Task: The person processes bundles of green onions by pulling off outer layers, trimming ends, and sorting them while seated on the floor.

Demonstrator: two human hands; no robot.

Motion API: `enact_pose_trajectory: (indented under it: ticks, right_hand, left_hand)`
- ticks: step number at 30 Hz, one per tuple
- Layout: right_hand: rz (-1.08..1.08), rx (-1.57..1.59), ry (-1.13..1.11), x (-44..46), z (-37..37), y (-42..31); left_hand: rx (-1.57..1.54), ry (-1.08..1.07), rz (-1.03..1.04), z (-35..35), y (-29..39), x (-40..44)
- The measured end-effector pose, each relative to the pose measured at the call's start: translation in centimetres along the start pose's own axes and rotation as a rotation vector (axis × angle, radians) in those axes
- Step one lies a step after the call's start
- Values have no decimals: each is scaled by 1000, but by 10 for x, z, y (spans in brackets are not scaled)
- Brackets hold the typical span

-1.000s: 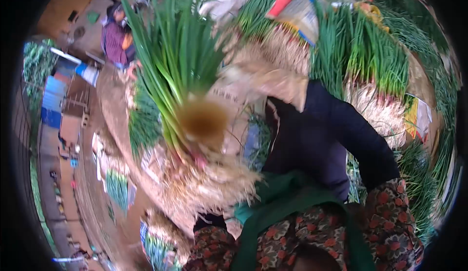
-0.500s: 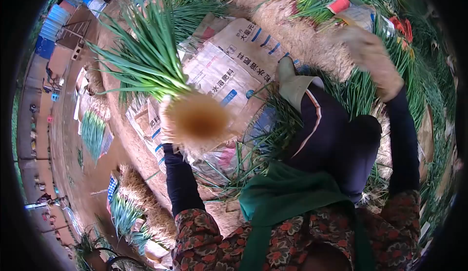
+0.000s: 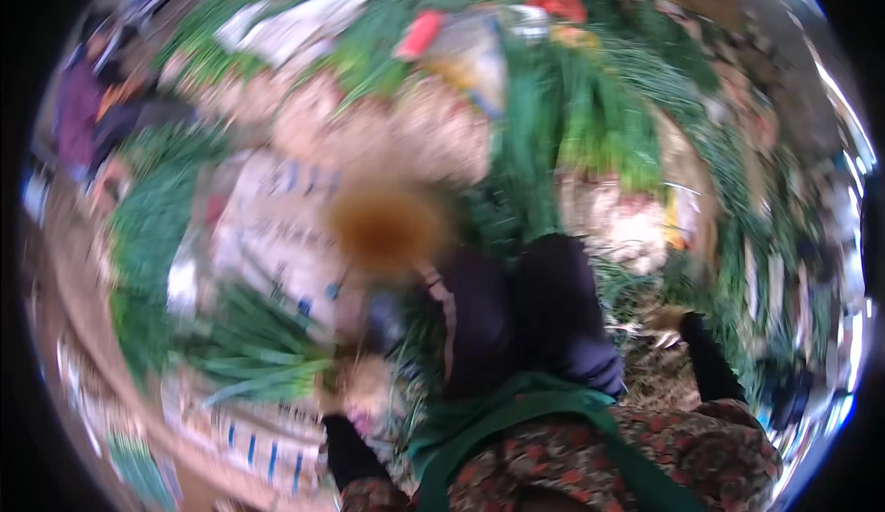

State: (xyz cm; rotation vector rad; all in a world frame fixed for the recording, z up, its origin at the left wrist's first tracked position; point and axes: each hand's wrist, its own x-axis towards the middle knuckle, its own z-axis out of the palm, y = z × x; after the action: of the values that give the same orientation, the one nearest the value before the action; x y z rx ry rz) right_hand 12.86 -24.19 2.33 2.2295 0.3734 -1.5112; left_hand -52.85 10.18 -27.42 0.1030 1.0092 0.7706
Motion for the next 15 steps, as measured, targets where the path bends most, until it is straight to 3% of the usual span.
enact_pose_trajectory:
  ticks: [1,2,3,4,6,8,9,10,12,13,14,15]
  right_hand:
    - [34,60,-88,5,22,5]
    - [48,107,-152,15,40,8]
    - [22,111,-161,25,55,6]
    - [-179,-211,65,52,72,17]
    - [-427,-139,320,110,99,29]
    - [-311,-166,156,53,58,-22]
    - [-189,2,248,33,45,-38]
    - [-210,201,113,68,42,-30]
    - [-410,-89,370,125,22,-21]
    - [-458,-119,599,113,3,-32]
    - [-384,40,728,122,-15,-45]
    - [-462,211,877,130,-28,-58]
  left_hand:
    - [169,-72,84,-43,-5,22]
    - [-83,157,15,-38,-5,-3]
    - [293,398,-9,-78,-1,17]
    - [446,427,320,-100,-11,22]
    - [1210,644,476,-92,-15,-7]
    - [1938,629,526,-83,-19,-28]
    - [2250,607,544,-76,-20,-30]
    - [2402,535,607,-73,-18,-35]
    - [2947,708,778,-81,-11,-48]
    - [2997,697,888,-83,-3,-51]
    - [3106,719,1046,-84,8,-52]
    - [3237,762,1240,-83,23,-50]
